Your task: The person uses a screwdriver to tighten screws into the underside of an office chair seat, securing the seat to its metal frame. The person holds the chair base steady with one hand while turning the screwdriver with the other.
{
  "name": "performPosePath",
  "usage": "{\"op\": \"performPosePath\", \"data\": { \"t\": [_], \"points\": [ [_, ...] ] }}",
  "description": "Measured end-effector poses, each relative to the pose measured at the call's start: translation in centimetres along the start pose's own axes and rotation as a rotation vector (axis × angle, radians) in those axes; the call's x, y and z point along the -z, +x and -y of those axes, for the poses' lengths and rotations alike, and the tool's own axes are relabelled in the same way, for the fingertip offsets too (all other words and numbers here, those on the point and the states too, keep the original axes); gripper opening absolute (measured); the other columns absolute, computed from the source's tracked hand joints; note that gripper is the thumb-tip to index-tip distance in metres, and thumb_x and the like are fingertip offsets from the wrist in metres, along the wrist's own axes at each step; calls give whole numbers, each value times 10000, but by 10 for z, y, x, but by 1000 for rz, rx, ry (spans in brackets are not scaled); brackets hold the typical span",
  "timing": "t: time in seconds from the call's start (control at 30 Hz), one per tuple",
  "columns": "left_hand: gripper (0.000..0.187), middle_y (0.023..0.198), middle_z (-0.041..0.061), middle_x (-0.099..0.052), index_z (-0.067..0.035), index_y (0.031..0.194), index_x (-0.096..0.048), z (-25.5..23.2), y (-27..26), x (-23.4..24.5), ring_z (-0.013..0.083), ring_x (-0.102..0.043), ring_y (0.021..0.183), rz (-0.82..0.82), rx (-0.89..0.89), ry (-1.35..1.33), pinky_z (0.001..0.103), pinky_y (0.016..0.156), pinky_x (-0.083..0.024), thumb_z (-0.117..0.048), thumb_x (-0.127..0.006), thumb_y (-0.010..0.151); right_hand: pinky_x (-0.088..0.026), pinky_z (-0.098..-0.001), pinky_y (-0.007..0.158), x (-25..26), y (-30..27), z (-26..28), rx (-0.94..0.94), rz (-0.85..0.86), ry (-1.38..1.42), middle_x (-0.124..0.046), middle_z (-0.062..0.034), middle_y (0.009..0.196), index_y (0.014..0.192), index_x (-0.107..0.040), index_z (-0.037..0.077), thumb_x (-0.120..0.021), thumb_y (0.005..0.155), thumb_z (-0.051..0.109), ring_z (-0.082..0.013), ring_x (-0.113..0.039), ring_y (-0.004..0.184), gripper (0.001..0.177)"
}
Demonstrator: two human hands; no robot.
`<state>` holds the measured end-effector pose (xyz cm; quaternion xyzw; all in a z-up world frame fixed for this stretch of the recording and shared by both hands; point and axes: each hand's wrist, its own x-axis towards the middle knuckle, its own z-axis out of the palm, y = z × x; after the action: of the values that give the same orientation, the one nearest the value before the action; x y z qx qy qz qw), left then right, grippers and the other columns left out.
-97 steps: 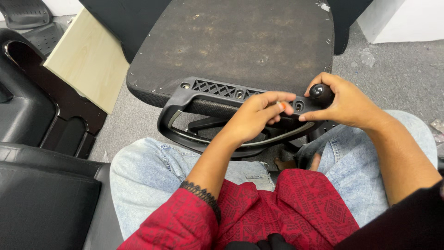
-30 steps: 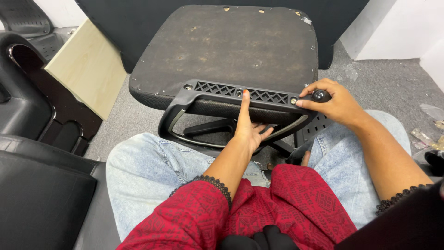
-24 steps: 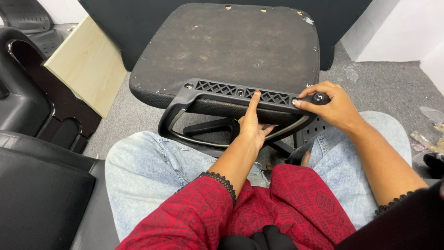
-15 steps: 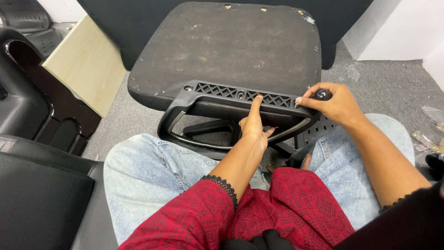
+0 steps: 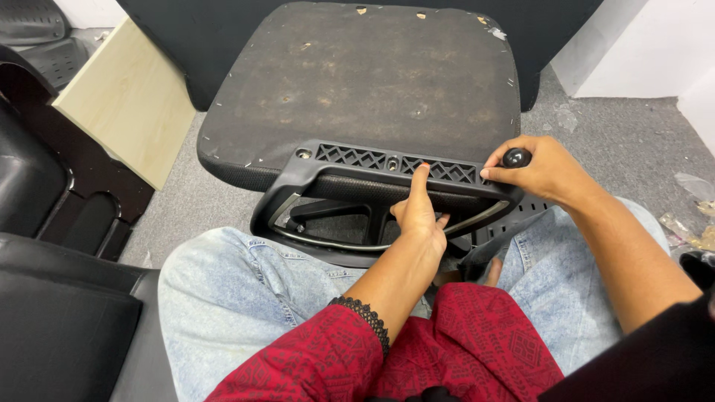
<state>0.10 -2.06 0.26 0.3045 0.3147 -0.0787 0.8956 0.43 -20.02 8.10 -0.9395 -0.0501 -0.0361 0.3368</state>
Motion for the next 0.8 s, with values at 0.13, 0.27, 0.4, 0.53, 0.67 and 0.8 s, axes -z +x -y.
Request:
{"op": "performPosePath", "data": {
  "t": [0.13, 0.27, 0.4, 0.53, 0.67, 0.8],
  "points": [
    [932, 1445, 173, -468, -84, 1375, -284, 7, 2, 0, 338, -529, 1319, 22, -5, -36, 639, 1115, -393, -398, -843, 698, -498, -316, 655, 5, 0, 1, -80, 28, -22, -736, -55, 759, 851, -815, 102, -856, 746, 328, -195, -666, 698, 252],
    [956, 1468, 159, -464, -107, 1404, -253, 6, 0, 3, 325, -505, 1345, 52, -24, 4, 627, 1123, -375, -428, -833, 716, -410, -319, 554, 14, -5, 7, -187, 60, 59, -698, -56, 727, 828, -791, 90, -876, 717, 350, -181, -594, 620, 295],
    [1036, 1497, 132, -405, -153, 1473, -181, 7, -1, 5, 326, -435, 1393, 74, -26, 9, 640, 1143, -348, -435, -827, 714, -389, -295, 535, 25, -6, 10, -164, -83, 137, -655, -43, 719, 823, -741, 127, -845, 795, 358, -148, -552, 602, 255],
    [1133, 1525, 131, -381, -185, 1524, -98, 7, -4, 8, 324, -421, 1423, 108, -36, -26, 625, 1165, -339, -439, -831, 698, -475, -235, 701, 50, -4, 8, 130, -406, 358, -647, 2, 825, 872, -669, 104, -814, 1001, 332, -97, -581, 708, 300],
    [1256, 1573, 126, -322, -240, 1555, 83, 13, -6, 8, 318, -381, 1461, 125, -21, -21, 603, 1201, -307, -436, -839, 726, -495, -315, 682, 85, -1, 6, 358, -537, 874, -541, -43, 749, 921, -552, 101, -704, 1097, 261, -166, -552, 653, 282],
    [1266, 1589, 105, -285, -301, 1560, 73, 21, -11, 3, 366, -315, 1456, 127, 39, -25, 617, 1197, -308, -406, -862, 712, -448, -318, 640, 100, 3, 22, 371, -580, 1080, -497, -81, 732, 915, -482, 54, -644, 1102, 217, -188, -501, 626, 296]
  ]
}}
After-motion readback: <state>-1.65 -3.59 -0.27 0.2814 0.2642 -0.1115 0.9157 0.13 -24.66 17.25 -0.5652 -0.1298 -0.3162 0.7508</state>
